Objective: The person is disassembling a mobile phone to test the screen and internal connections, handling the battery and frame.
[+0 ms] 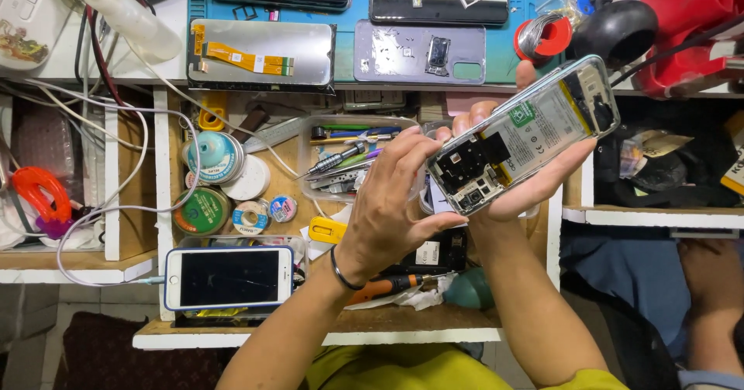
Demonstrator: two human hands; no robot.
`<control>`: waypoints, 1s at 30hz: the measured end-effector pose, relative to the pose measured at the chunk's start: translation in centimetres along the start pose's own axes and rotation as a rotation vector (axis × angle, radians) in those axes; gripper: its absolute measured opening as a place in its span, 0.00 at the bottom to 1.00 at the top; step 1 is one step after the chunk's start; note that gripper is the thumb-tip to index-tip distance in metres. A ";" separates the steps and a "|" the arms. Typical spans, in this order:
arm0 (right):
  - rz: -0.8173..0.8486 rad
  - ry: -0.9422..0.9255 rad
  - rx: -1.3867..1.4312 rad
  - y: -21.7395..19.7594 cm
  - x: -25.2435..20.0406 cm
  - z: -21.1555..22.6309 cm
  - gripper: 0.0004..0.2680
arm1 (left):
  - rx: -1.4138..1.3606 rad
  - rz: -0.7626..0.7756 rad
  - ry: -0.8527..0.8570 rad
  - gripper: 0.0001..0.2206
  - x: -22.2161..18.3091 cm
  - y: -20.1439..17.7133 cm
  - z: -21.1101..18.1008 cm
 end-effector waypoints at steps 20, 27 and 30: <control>-0.452 0.085 -0.327 -1.9 0.7 -0.7 0.36 | 0.038 -0.250 0.096 0.21 0.1 -1.4 1.5; -0.457 0.073 -0.512 0.5 0.5 -0.9 0.36 | 0.195 -0.294 0.421 0.12 0.7 -1.7 -1.8; -0.400 0.012 -0.577 0.7 0.3 -1.4 0.32 | 0.284 -0.311 0.534 0.11 0.8 -1.6 -2.9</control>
Point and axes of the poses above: each hand's wrist, its own x-axis towards the middle knuckle, its own y-axis out of the palm, z = x × y, the point moved 5 cm from there along x, towards the middle knuckle, and after that the axes turned 3 degrees about z, right-handed, at the moved point
